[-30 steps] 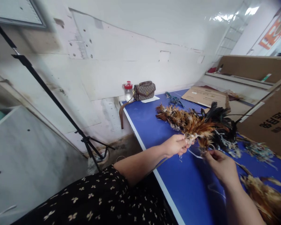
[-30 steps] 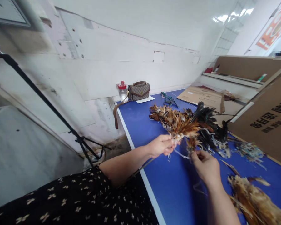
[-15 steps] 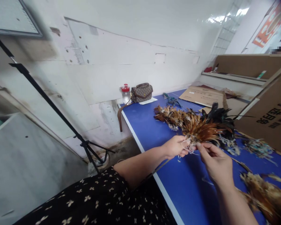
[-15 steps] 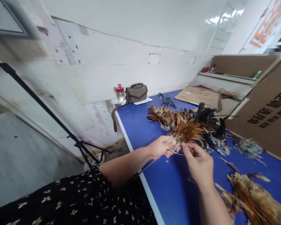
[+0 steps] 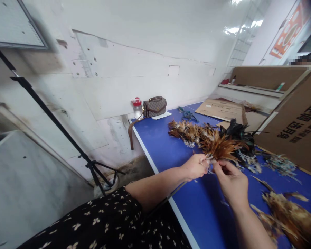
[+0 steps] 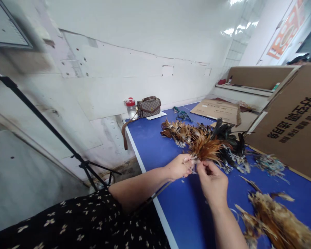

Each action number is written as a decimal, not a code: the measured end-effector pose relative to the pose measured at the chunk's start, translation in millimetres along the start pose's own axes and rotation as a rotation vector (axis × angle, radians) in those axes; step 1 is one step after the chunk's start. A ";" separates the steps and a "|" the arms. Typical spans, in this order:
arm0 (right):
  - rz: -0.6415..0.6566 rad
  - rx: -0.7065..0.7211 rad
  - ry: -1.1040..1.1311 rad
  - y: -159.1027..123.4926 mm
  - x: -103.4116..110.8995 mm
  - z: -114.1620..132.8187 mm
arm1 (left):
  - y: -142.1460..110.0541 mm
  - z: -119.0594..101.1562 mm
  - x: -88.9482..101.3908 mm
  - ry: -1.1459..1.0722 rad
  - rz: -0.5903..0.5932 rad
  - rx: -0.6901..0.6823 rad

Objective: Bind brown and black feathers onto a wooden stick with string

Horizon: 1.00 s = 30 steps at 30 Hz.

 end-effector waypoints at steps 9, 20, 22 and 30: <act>0.096 0.038 -0.082 -1.4 6.8 15.7 | 12.1 -7.0 18.0 0.018 -0.075 0.042; 0.428 0.062 -0.044 -9.7 -34.5 -16.3 | 27.6 -40.1 58.7 -0.234 -0.251 -0.048; 0.461 0.036 -0.086 -7.4 -38.1 -28.1 | 25.4 -45.7 49.5 -0.273 -0.180 -0.085; 0.141 -0.056 0.171 5.7 -3.4 1.0 | 3.7 -64.8 18.5 0.015 -0.143 -0.251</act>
Point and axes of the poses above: each hand's wrist, its own y-axis towards the middle knuckle, its own x-axis out of the back of the hand, z = x × y, the point moved 8 cm from there along y, towards the middle knuckle, and after that the axes turned 4 degrees about y, right-handed, at the moved point
